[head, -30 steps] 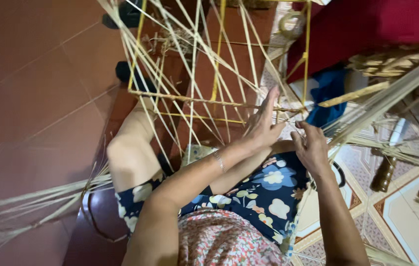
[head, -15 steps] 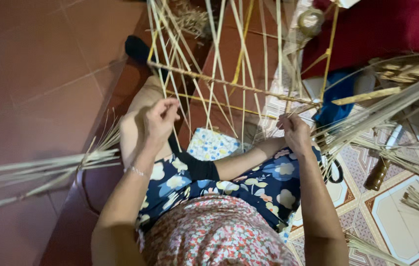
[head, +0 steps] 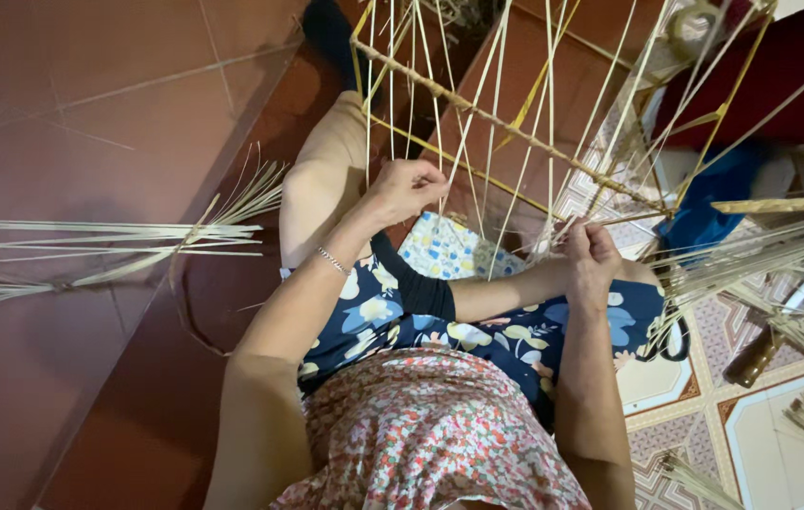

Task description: The person weaves thin bamboo strips through a yellow metal frame to form a basket. They repeatedly thread, pull, and adjust the strips by hand, occasionally using scissors to trim excess material.

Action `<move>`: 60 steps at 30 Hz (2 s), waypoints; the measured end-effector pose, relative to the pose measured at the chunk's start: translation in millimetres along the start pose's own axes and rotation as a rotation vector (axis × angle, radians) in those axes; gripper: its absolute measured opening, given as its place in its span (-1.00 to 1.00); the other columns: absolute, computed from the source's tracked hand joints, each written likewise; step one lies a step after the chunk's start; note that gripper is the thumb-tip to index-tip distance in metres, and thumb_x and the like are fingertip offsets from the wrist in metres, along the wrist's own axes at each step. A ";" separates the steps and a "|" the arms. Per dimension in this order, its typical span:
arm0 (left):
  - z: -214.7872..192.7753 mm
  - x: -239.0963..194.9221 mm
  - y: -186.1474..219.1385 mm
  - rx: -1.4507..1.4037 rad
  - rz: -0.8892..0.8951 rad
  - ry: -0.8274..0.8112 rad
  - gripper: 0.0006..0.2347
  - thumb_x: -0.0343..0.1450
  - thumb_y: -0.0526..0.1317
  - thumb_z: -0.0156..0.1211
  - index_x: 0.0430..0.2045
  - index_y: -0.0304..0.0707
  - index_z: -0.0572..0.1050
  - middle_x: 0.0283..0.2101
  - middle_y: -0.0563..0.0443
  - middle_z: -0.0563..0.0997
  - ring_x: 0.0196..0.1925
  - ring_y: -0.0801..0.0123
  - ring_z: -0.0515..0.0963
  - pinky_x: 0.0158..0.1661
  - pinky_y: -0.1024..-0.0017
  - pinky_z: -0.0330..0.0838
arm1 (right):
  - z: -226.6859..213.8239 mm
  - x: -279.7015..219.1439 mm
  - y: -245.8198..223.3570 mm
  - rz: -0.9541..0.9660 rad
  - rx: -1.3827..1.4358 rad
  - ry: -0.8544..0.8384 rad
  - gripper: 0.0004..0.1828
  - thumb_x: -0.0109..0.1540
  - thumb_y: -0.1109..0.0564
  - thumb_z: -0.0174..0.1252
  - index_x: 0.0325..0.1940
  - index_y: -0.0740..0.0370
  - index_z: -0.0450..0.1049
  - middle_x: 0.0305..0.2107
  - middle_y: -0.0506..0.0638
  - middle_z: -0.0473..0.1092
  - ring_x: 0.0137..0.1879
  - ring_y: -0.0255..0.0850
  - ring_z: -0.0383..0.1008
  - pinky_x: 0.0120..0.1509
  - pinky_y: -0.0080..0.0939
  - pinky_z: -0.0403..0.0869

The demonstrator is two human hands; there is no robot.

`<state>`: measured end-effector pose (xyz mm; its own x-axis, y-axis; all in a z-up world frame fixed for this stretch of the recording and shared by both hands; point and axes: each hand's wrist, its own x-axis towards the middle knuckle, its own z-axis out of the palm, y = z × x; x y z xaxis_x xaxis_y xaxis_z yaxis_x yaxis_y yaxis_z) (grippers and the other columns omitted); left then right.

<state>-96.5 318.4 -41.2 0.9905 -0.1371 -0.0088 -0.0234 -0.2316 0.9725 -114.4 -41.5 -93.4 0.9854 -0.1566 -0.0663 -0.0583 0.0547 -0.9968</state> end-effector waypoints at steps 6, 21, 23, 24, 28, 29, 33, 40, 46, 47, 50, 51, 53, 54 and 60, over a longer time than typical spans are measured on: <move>10.0 0.6 2.1 -0.087 -0.221 -0.057 -0.88 0.41 -0.29 0.22 -0.37 -0.43 0.56 -0.52 0.02 0.62 -0.61 0.53 0.59 -0.60 0.53 0.47 | 0.5 6.0 3.4 -0.005 -0.102 -0.038 -0.79 0.45 0.11 0.12 -0.07 0.33 0.54 -0.23 0.00 0.57 -0.24 -0.38 0.50 -0.11 -0.36 0.50; 39.1 -18.8 -40.4 0.574 -0.300 -0.108 -0.92 0.27 -0.25 0.26 -0.54 -0.27 0.57 -0.44 -0.26 0.66 -0.33 -0.04 0.67 -0.24 0.14 0.55 | -3.3 10.5 12.5 0.021 0.042 -0.150 -0.82 0.46 0.16 0.09 -0.03 0.34 0.52 -0.18 0.06 0.55 -0.18 -0.27 0.56 -0.06 -0.21 0.58; 36.4 -20.1 -32.5 0.573 -0.279 -0.088 -0.91 0.32 -0.23 0.19 -0.49 -0.20 0.60 -0.38 -0.25 0.67 -0.27 -0.08 0.67 -0.19 0.11 0.56 | -3.2 11.0 13.7 0.011 0.071 -0.143 -0.84 0.46 0.18 0.10 -0.04 0.35 0.50 -0.16 0.05 0.54 -0.15 -0.27 0.56 -0.05 -0.19 0.60; 30.9 -20.8 -25.6 0.546 -0.251 -0.091 -0.91 0.32 -0.21 0.22 -0.48 -0.21 0.60 -0.38 -0.23 0.68 -0.29 -0.04 0.68 -0.21 0.14 0.56 | -4.1 11.9 13.8 0.005 0.085 -0.138 -0.85 0.45 0.19 0.11 -0.04 0.35 0.49 -0.14 0.05 0.54 -0.14 -0.28 0.57 -0.04 -0.19 0.60; -7.9 -19.8 8.3 0.440 -0.395 -0.109 -0.90 0.37 -0.16 0.20 -0.44 -0.14 0.59 -0.39 -0.04 0.72 -0.39 0.25 0.73 -0.34 0.29 0.59 | -8.1 17.4 17.5 0.010 0.042 -0.148 -0.86 0.47 0.20 0.12 -0.08 0.36 0.48 -0.14 0.07 0.54 -0.14 -0.26 0.56 -0.01 -0.19 0.60; -20.5 -20.4 14.5 0.410 -0.496 -0.117 -0.89 0.40 -0.15 0.16 -0.42 -0.10 0.59 -0.39 0.03 0.73 -0.41 0.36 0.75 -0.38 0.34 0.60 | -8.2 19.1 19.1 0.011 0.037 -0.148 -0.86 0.48 0.20 0.12 -0.05 0.36 0.50 -0.16 0.07 0.54 -0.15 -0.26 0.55 -0.02 -0.20 0.59; -47.2 -11.6 21.4 0.320 -0.237 0.168 -0.88 0.40 -0.23 0.22 -0.38 -0.29 0.61 -0.40 -0.02 0.72 -0.41 0.35 0.73 -0.40 0.37 0.61 | -8.4 15.5 20.1 0.026 0.106 -0.157 -0.86 0.47 0.21 0.12 -0.02 0.36 0.53 -0.16 0.06 0.54 -0.15 -0.27 0.55 0.00 -0.22 0.59; -31.8 25.5 -2.2 0.673 -0.214 0.241 -0.87 0.32 -0.17 0.34 -0.46 -0.25 0.66 -0.40 -0.30 0.66 -0.31 -0.07 0.68 -0.25 0.11 0.57 | -9.1 16.0 17.5 0.045 0.021 -0.138 -0.86 0.46 0.20 0.17 -0.02 0.37 0.52 -0.18 0.04 0.53 -0.18 -0.31 0.53 -0.03 -0.27 0.55; -23.3 14.0 -18.8 0.631 -0.310 0.114 -0.91 0.35 -0.27 0.22 -0.48 -0.28 0.61 -0.39 -0.33 0.66 -0.27 -0.05 0.72 -0.21 0.12 0.59 | -11.4 18.3 22.4 0.034 0.011 -0.137 -0.85 0.48 0.18 0.18 -0.04 0.37 0.53 -0.24 0.01 0.53 -0.24 -0.36 0.48 -0.11 -0.35 0.48; -20.4 11.6 -21.1 0.629 -0.300 0.112 -0.91 0.34 -0.26 0.23 -0.48 -0.28 0.62 -0.39 -0.33 0.65 -0.28 -0.08 0.71 -0.22 0.12 0.58 | -11.2 17.7 23.8 0.037 0.028 -0.141 -0.85 0.46 0.18 0.18 -0.07 0.35 0.52 -0.22 0.00 0.54 -0.22 -0.36 0.51 -0.09 -0.34 0.51; -16.0 14.6 -22.0 0.671 -0.260 0.062 -0.89 0.35 -0.24 0.25 -0.50 -0.29 0.63 -0.39 -0.34 0.65 -0.29 -0.12 0.69 -0.22 0.11 0.57 | -8.6 21.5 23.6 -0.040 -0.004 -0.153 -0.85 0.47 0.19 0.20 -0.04 0.37 0.53 -0.19 0.00 0.54 -0.18 -0.37 0.48 -0.06 -0.37 0.47; -13.8 14.7 -21.0 0.708 -0.250 0.015 -0.86 0.38 -0.22 0.25 -0.52 -0.29 0.64 -0.39 -0.33 0.65 -0.28 -0.11 0.69 -0.21 0.13 0.58 | -10.0 19.9 22.7 -0.076 -0.032 -0.157 -0.85 0.48 0.20 0.21 0.00 0.39 0.54 -0.18 0.01 0.53 -0.16 -0.38 0.45 -0.05 -0.38 0.43; -11.9 14.0 -15.8 0.686 -0.236 -0.002 -0.84 0.38 -0.19 0.26 -0.53 -0.29 0.64 -0.39 -0.31 0.66 -0.30 -0.09 0.69 -0.21 0.14 0.58 | -11.5 16.6 21.2 0.001 0.005 -0.153 -0.85 0.45 0.17 0.19 -0.02 0.35 0.54 -0.22 -0.01 0.54 -0.20 -0.37 0.48 -0.09 -0.38 0.46; -13.3 12.2 -11.1 0.631 -0.230 0.026 -0.83 0.37 -0.17 0.28 -0.52 -0.29 0.64 -0.40 -0.28 0.66 -0.32 -0.08 0.69 -0.23 0.14 0.58 | -9.8 16.5 20.1 0.035 0.028 -0.149 -0.85 0.44 0.16 0.18 -0.03 0.33 0.54 -0.24 -0.02 0.54 -0.22 -0.37 0.50 -0.11 -0.38 0.47; -39.0 6.4 1.4 0.553 -0.271 0.265 -0.72 0.38 -0.03 0.31 -0.47 -0.31 0.55 -0.47 -0.24 0.66 -0.39 -0.01 0.70 -0.30 0.12 0.55 | -8.1 10.7 11.1 0.018 0.025 -0.167 -0.83 0.47 0.15 0.15 -0.03 0.33 0.53 -0.18 -0.06 0.54 -0.20 -0.44 0.40 -0.08 -0.43 0.39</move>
<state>-84.9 354.7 -30.8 0.9692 0.2202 -0.1098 0.2348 -0.6936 0.6810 -105.8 -50.6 -105.6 0.9972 0.0106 -0.0734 -0.0740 0.0804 -0.9940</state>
